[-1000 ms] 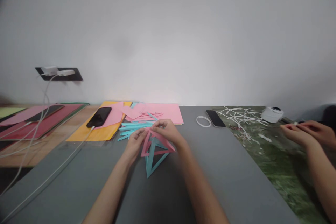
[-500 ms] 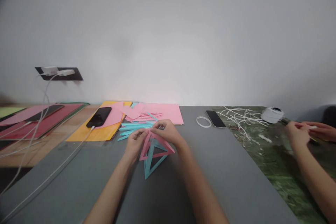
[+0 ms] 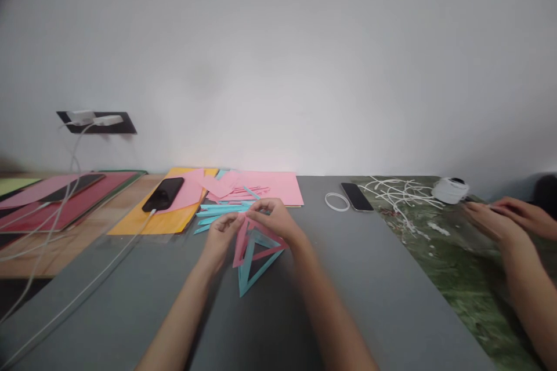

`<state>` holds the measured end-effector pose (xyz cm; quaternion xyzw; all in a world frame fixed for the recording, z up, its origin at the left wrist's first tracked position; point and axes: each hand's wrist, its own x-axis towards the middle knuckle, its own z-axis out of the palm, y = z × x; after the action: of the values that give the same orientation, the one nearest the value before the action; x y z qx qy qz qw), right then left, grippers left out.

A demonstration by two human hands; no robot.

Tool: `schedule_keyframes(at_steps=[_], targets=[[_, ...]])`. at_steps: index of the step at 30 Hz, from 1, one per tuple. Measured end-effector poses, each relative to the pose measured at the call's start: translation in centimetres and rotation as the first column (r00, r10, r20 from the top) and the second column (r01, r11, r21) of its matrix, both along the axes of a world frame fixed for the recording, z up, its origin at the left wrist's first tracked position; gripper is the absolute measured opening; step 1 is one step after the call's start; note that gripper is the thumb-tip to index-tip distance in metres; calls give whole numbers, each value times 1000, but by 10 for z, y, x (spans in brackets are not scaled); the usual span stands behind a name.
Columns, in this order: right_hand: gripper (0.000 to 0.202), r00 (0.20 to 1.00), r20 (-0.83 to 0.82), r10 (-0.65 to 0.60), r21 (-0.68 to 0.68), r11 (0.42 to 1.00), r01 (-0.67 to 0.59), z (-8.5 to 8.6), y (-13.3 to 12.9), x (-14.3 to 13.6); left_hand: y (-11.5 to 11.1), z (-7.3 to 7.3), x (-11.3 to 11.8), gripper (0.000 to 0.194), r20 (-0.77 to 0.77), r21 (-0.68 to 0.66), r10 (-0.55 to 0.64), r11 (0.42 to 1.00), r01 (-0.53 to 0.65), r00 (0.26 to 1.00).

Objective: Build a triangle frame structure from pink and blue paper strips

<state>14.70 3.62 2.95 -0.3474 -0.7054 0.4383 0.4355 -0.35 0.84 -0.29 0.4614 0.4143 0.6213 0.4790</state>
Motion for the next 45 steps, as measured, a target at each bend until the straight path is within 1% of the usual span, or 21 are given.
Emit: schedule_keyframes(at_steps=[3,5,7,9,11,13,17,20,22,26,30,35,40,42,45], targets=[[23,999,-1,46,-15,999,-46,1,-1,-2,1,-1,0,20,-9,-3,10,1000,-10,1000],[22,999,7,48,-5,999,-48,0,0,-3,3,-2,1,21,-21,23,45,999,-44,999],[21,1000,10,30,3,1000,-30,-1,1,-5,3,-3,2,23,-49,88,121,989,-117,991],[20,1000,6,2,8,1000,-2,-2,1,-7,3,-4,1,20,-118,191,218,962,-193,969],[20,1000,1,-19,18,1000,19,-2,2,-8,2,-4,1,13,-197,293,287,930,-223,937],[19,1000,1,-13,36,999,13,-2,1,-8,1,-3,1,11,-235,342,312,913,-222,921],[21,999,32,44,70,996,-47,1,1,-5,1,-4,0,13,-233,315,290,925,-211,928],[23,996,47,73,61,995,-76,0,2,-2,1,-3,-1,14,-268,297,264,938,-181,927],[24,996,52,67,44,997,-69,-1,3,-1,0,-2,-1,14,-312,302,269,938,-173,911],[26,996,83,7,15,1000,-9,-3,4,0,-2,1,-2,15,-392,324,289,932,-164,873],[24,996,88,23,7,1000,-24,-1,3,0,-2,0,-3,14,-410,325,274,935,-142,870],[24,995,9,99,-46,994,-98,-1,3,6,0,-2,-3,15,-365,303,265,940,-155,892],[19,980,-86,178,-128,974,-188,-2,5,12,2,-1,-3,13,-343,391,306,906,-161,888],[20,978,-99,182,-157,968,-196,-4,5,11,1,0,-2,14,-333,403,313,900,-166,889],[23,980,-125,153,-196,965,-175,-7,5,6,0,0,0,18,-306,394,266,910,-133,914]])
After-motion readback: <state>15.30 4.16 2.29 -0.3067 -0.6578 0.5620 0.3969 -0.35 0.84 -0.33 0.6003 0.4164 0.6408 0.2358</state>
